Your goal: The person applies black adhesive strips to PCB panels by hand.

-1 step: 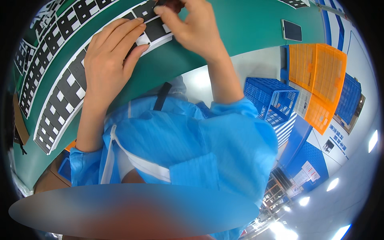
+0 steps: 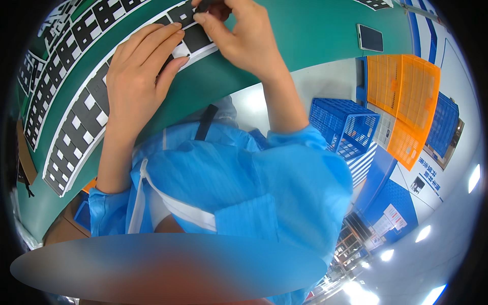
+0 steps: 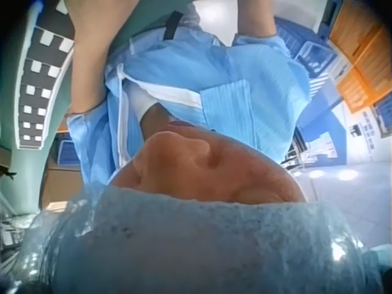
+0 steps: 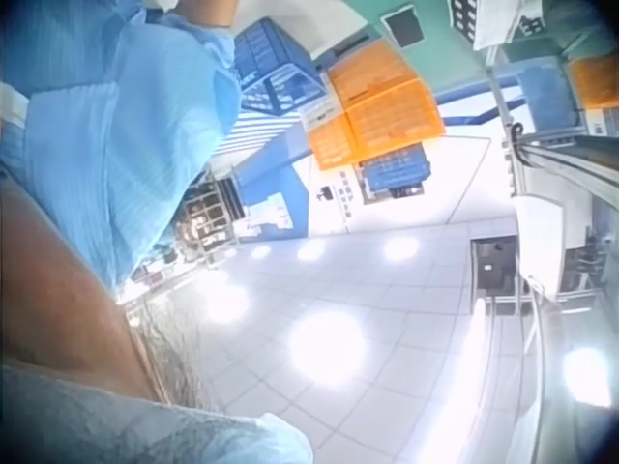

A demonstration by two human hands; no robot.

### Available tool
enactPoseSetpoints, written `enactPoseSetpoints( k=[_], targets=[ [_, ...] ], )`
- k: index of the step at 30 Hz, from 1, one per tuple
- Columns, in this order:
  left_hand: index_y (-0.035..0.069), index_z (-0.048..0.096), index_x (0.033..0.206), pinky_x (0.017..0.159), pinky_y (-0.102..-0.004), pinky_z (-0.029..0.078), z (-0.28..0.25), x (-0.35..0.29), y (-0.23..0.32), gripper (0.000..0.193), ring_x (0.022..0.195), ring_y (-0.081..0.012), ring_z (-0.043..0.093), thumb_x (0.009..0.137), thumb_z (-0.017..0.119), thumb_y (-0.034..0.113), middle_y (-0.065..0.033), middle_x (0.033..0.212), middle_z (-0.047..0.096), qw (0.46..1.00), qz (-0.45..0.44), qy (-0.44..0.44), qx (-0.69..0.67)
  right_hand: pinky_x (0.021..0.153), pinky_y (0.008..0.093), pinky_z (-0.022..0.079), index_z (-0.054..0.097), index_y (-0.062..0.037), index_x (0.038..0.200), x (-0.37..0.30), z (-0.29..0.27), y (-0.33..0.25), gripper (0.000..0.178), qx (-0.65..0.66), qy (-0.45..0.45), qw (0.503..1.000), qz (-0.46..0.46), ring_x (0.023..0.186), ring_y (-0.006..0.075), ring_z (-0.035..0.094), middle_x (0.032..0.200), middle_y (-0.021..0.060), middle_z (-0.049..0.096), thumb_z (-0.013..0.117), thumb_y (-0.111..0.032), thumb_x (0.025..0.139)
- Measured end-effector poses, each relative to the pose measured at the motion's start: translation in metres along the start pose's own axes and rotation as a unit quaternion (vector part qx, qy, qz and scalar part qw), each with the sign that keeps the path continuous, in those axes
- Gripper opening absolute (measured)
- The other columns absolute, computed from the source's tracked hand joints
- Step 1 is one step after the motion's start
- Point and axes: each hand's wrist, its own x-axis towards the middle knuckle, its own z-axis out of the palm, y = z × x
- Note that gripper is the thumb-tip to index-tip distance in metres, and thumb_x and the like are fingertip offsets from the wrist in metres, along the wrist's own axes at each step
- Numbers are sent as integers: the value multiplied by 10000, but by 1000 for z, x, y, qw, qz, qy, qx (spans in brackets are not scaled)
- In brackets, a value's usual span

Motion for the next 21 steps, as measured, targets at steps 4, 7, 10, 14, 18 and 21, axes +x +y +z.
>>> enactPoseSetpoints(
  k=[4, 7, 10, 14, 18, 21],
  targets=[
    [74, 740, 1099, 941, -364, 498, -2, -3, 5, 391, 1169, -214, 629, 730, 830, 165, -34, 1203, 706, 1000, -5, -9, 9, 789, 232, 510, 682, -5, 1155, -25, -14, -22, 246, -192, -62, 973, 112, 882, 120, 636, 1018, 58, 710, 736, 19, 916],
    [83, 745, 1096, 945, -372, 498, -2, -4, 3, 383, 1176, -215, 627, 731, 832, 162, -35, 1206, 705, 1000, 0, 1, 5, 773, 225, 518, 688, -30, 1144, -27, -10, -29, 236, -195, -50, 974, 103, 861, 114, 647, 993, 39, 713, 732, 24, 918],
    [103, 758, 1151, 936, -359, 510, -3, -5, 4, 286, 1192, -226, 643, 871, 755, 163, -3, 1263, 712, 1000, -15, -19, 13, 788, 226, 532, 688, -30, 1133, -27, -4, -31, 242, -203, -60, 972, 107, 868, 120, 668, 1028, 46, 713, 729, 49, 908],
    [102, 760, 1142, 937, -360, 510, -2, -6, 3, 277, 1191, -230, 644, 870, 756, 158, -5, 1260, 714, 1000, -19, -14, 6, 781, 230, 548, 686, -26, 1127, -24, 4, -31, 240, -262, -76, 959, 69, 885, 123, 684, 1070, 58, 709, 722, 63, 907],
    [100, 760, 1141, 934, -359, 510, -4, -5, 3, 280, 1189, -229, 645, 866, 759, 155, -13, 1257, 715, 1000, -21, -17, 5, 747, 229, 553, 684, -20, 1115, -27, -3, -26, 216, -184, -36, 980, 70, 884, 110, 685, 1100, 64, 705, 710, 60, 916],
    [99, 759, 1143, 941, -357, 509, -4, -3, 3, 284, 1196, -231, 643, 865, 759, 158, -15, 1259, 714, 1000, -20, -20, 13, 741, 207, 526, 692, -23, 1097, -30, -6, -41, 199, -23, 101, 979, 176, 849, 83, 657, 1030, 39, 711, 725, 38, 911]
  ],
)
